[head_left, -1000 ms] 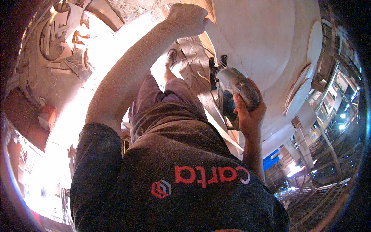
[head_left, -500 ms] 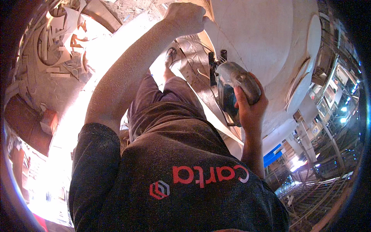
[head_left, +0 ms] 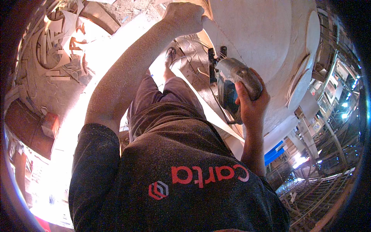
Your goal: The person uses a jigsaw to cut a curved shape out of a large sheet of plywood. They guide the tool along a marked line, periodically adjusting the wood and removing cut pieces.
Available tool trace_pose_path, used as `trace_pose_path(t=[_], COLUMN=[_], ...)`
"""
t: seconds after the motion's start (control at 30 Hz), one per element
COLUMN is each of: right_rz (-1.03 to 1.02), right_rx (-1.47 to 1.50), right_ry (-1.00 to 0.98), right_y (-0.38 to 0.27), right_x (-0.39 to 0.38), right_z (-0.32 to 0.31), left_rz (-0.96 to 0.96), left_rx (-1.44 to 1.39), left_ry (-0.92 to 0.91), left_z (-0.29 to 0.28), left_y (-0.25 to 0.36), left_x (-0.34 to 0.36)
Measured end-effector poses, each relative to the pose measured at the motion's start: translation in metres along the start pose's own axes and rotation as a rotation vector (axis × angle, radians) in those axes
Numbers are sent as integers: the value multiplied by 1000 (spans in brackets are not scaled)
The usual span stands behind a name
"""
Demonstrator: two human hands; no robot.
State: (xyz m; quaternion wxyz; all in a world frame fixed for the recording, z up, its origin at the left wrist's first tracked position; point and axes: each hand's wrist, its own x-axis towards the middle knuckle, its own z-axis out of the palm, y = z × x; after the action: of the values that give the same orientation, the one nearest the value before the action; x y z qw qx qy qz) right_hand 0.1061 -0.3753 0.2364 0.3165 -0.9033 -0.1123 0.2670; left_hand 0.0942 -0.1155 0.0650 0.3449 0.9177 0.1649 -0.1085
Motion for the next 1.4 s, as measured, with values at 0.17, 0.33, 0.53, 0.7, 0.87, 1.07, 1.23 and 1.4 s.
trace_pose_path(t=[0.17,0.33,0.53,0.7,0.87,1.07,1.23,1.4], right_rz=[162,78,146,130,252,188,176,186], right_rx=[56,85,136,116,128,119,97,95], right_ry=[-17,-15,11,42,43,55,65,63], right_y=[-23,-12,-8,-6,-17,0,0,-7], right_x=[1,-3,-9,-8,-9,-16,-17,-14], right_z=[1,2,1,3,4,1,1,3], left_rz=[7,-7,-28,-9,45,51,75,58], left_rx=[-5,-2,-2,-5,74,51,44,63], left_ry=[33,8,-56,-27,-1,2,23,22], left_z=[3,1,-6,-5,10,8,9,7], left_y=[-3,-1,0,-1,-13,-10,-10,-9], left_x=[-1,0,1,0,2,0,-2,-2])
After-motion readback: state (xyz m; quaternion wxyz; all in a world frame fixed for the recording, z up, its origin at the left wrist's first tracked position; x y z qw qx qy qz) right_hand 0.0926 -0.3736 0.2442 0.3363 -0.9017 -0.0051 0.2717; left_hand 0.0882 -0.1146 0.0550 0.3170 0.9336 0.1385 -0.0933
